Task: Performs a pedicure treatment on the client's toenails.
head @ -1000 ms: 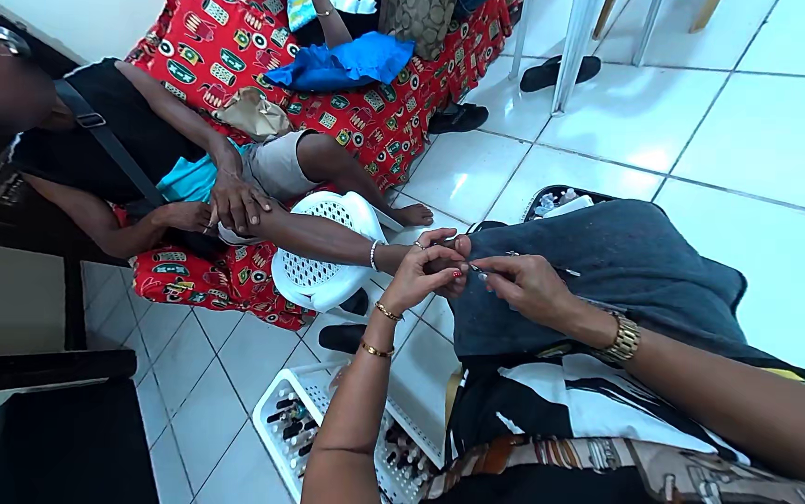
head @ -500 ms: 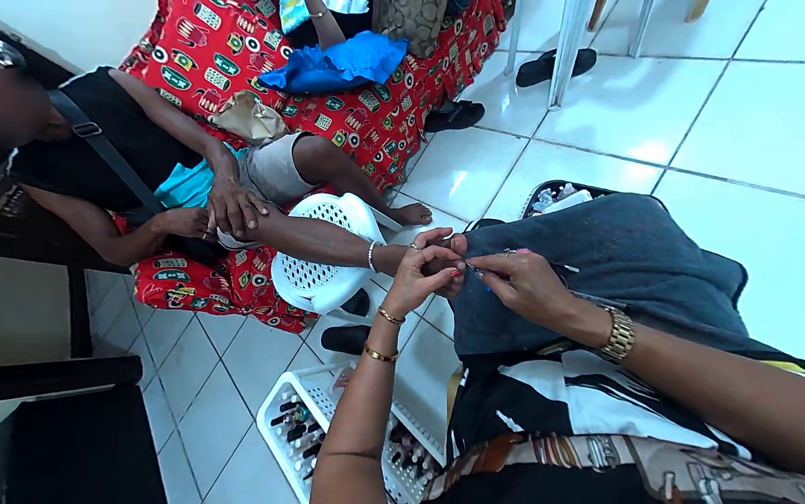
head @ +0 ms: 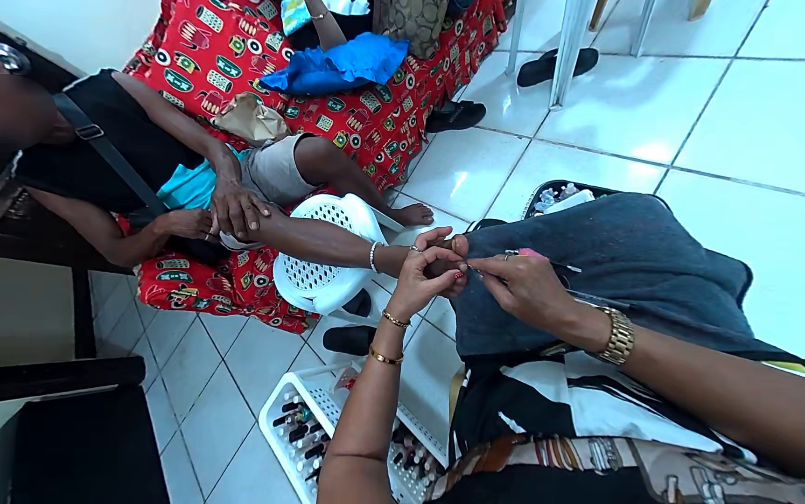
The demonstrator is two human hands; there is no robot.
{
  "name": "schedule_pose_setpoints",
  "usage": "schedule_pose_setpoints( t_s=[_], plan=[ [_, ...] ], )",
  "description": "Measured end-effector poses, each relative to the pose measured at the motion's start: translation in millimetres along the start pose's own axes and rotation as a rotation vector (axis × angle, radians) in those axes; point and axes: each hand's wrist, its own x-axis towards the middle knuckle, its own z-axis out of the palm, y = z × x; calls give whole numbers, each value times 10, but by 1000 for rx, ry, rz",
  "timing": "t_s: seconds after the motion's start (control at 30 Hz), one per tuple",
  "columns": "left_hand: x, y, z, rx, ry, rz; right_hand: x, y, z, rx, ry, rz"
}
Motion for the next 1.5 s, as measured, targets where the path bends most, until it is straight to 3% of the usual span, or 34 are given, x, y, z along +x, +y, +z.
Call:
schedule_pose_setpoints(
  t_s=[0.53, 0.83, 1.17, 1.5],
  plan=[
    [-15, -18, 38, 0, 39, 49, 51, -45, 28, 31, 5, 11],
    [-29, -42, 34, 28, 40, 98, 66, -74, -37, 110, -91, 108],
    [-38, -33, 44, 4, 41, 92, 65, -24, 16, 122, -79, 38],
    [-68, -37, 15, 24, -5, 88, 231, -62, -292, 173, -441, 251]
  ],
)
